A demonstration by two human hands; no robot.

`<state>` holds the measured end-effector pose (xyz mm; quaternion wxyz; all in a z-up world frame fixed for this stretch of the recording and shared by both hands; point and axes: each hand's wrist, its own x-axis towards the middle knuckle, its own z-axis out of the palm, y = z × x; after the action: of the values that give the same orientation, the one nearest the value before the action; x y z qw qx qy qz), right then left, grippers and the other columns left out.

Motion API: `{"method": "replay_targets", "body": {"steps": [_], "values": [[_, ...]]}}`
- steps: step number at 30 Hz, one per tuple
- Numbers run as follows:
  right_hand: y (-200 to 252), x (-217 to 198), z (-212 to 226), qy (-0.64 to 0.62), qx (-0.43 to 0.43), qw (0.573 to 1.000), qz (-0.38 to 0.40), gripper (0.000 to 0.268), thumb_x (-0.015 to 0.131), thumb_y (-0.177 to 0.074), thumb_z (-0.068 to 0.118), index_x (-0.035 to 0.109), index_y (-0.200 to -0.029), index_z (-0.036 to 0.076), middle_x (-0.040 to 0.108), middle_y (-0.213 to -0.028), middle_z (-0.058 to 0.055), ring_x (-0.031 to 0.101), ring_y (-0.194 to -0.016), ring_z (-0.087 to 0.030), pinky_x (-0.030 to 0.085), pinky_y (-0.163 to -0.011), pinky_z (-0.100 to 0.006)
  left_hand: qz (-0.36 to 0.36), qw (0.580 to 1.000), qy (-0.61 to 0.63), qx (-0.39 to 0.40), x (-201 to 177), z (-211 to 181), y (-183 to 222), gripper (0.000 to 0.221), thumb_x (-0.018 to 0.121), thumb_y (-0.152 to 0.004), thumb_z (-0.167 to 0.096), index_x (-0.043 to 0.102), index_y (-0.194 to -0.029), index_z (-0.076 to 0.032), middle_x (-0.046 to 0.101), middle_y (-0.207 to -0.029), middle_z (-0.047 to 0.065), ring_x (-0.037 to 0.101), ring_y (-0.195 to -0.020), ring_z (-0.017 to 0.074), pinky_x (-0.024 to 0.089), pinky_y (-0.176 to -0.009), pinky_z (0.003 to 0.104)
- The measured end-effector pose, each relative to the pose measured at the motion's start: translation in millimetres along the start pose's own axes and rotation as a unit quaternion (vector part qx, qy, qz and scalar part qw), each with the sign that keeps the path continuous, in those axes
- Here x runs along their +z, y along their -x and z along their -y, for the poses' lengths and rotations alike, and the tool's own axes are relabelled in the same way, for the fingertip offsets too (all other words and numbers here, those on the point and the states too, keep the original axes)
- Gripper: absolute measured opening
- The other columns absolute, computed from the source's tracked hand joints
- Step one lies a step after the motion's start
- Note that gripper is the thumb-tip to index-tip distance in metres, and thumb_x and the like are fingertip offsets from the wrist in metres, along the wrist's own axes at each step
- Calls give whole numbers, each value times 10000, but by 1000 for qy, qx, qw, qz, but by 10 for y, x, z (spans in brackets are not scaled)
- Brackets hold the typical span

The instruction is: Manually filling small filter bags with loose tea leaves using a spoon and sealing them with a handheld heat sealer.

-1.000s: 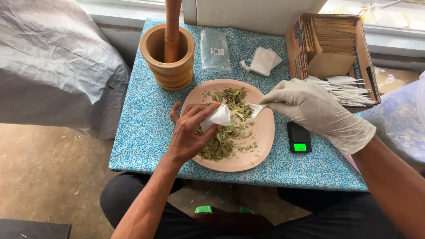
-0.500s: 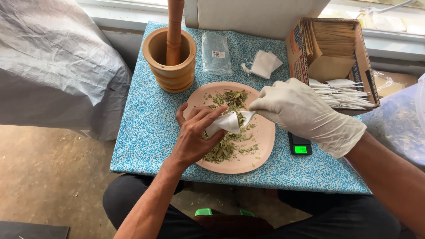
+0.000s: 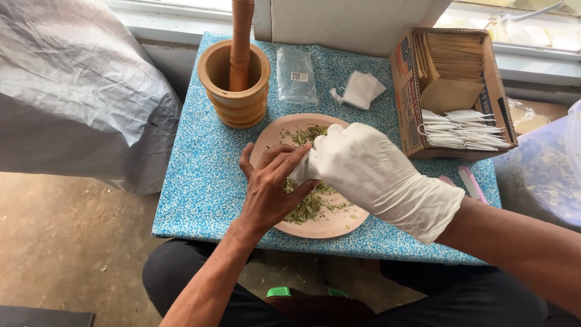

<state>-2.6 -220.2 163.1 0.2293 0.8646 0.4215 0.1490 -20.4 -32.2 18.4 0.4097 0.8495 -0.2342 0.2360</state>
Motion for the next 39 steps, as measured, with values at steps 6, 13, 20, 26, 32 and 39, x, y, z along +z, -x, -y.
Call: {"method": "replay_targets", "body": {"steps": [6,13,20,26,32,39], "values": [[-26,-247,-103,82,-21,995,-51,164,712,-1125,158,671,-995,250,597,-706,46,579,-587,-160,476,-470,-356,-14,996,-92,2,-48,108,8,586,930,-928,-381,726,-1452,-216,851,-1306,15,718,-1363,271,118,-1284,648],[244,52,-506,57,43,997,-34,226,848,-1028,102,710,-888,214,651,-751,48,664,-643,-150,565,-483,-336,-5,997,-26,-67,-241,158,-21,589,884,-959,-423,715,-1477,-200,852,-1323,43,698,-1390,253,119,-1288,651],[502,373,-564,-163,123,979,-29,261,692,-1126,404,835,-1283,253,787,-1068,65,718,-790,-215,538,-515,-416,11,984,105,-143,-290,258,-52,530,837,-1004,-370,706,-1491,-208,834,-1351,32,700,-1377,225,243,-1246,561],[765,908,-369,-114,157,980,33,140,657,-1113,424,735,-1145,312,719,-937,70,692,-765,-163,571,-588,-334,-32,957,228,-176,-391,163,-137,525,863,-1004,-339,734,-1487,-175,838,-1276,77,701,-1314,211,419,-1233,507],[891,1503,-147,-69,157,985,0,133,679,-1077,447,669,-982,353,651,-923,108,703,-894,-159,602,-749,-331,-54,899,386,-199,-368,104,-140,594,890,-994,-262,703,-1532,-95,864,-1206,122,694,-1263,175,389,-1278,542],[660,1497,156,-232,153,961,11,91,688,-1082,484,705,-1047,402,696,-958,126,724,-933,-167,613,-784,-348,-61,887,403,-217,-356,108,-148,597,899,-986,-229,705,-1529,-73,856,-1255,104,658,-1246,138,451,-1249,469]]}}
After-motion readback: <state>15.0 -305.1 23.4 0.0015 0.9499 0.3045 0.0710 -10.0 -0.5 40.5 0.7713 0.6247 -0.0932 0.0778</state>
